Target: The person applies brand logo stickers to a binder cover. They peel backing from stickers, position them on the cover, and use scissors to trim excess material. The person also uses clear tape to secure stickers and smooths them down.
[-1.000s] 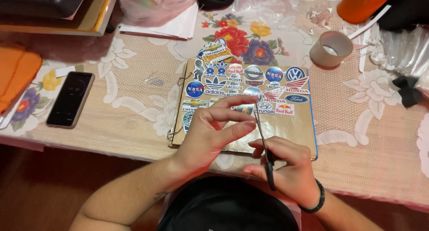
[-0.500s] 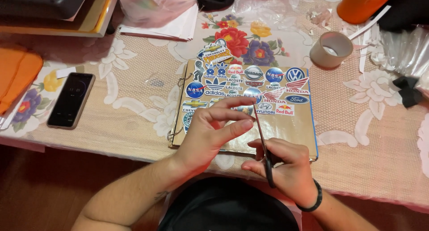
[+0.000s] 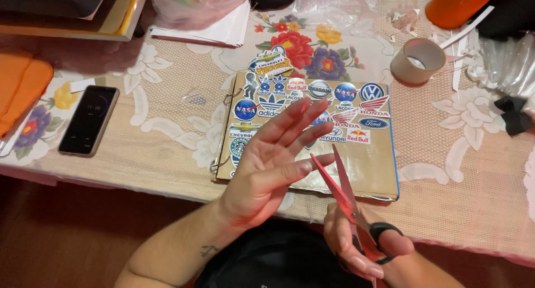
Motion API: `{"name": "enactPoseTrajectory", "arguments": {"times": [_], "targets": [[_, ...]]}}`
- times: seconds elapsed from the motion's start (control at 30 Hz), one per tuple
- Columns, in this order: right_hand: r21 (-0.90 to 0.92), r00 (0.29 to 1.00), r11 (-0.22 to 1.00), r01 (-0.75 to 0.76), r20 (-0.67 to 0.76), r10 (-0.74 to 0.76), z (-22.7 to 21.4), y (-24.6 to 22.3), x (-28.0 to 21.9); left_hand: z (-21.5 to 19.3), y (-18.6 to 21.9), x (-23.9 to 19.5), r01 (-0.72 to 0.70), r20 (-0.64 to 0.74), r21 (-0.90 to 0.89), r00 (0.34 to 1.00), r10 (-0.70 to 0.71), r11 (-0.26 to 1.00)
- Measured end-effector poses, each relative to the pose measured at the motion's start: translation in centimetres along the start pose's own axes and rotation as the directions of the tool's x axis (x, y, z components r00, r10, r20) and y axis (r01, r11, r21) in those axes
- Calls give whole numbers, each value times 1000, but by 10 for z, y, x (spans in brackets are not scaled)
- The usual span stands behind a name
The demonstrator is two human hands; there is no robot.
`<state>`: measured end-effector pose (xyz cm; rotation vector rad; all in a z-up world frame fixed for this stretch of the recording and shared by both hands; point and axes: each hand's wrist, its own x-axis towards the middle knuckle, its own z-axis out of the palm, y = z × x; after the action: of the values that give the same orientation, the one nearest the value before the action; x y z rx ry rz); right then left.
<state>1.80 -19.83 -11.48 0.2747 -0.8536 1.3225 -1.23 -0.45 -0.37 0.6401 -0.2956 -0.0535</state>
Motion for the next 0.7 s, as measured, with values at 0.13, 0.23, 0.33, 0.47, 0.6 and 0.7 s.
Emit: {"name": "enactPoseTrajectory", "arguments": {"times": [0.13,0.23,0.33,0.47,0.6,0.7], "targets": [[-16,994,1000,18,-112,-20,3,4,-2,2,-5,-2,9,-8,45,1000,-9,999],[-22,987,999,32,-157,-35,5,5,3,-1,-7,-2,11,-26,67,1000,-10,998],[-14,982,999,35,-184,-37,5,5,4,-4,-10,-1,14,-45,67,999,-11,998],[25,986,999,29,-165,-24,0,3,5,-8,-13,1,12,-71,88,997,-6,996],[-66,972,997,45,-227,-59,16,-3,2,-14,-9,4,-7,-67,166,998,18,986],[-602,923,784,-149,-369,-108,49,-33,-14,-32,-4,7,-121,-55,434,985,161,893]]}}
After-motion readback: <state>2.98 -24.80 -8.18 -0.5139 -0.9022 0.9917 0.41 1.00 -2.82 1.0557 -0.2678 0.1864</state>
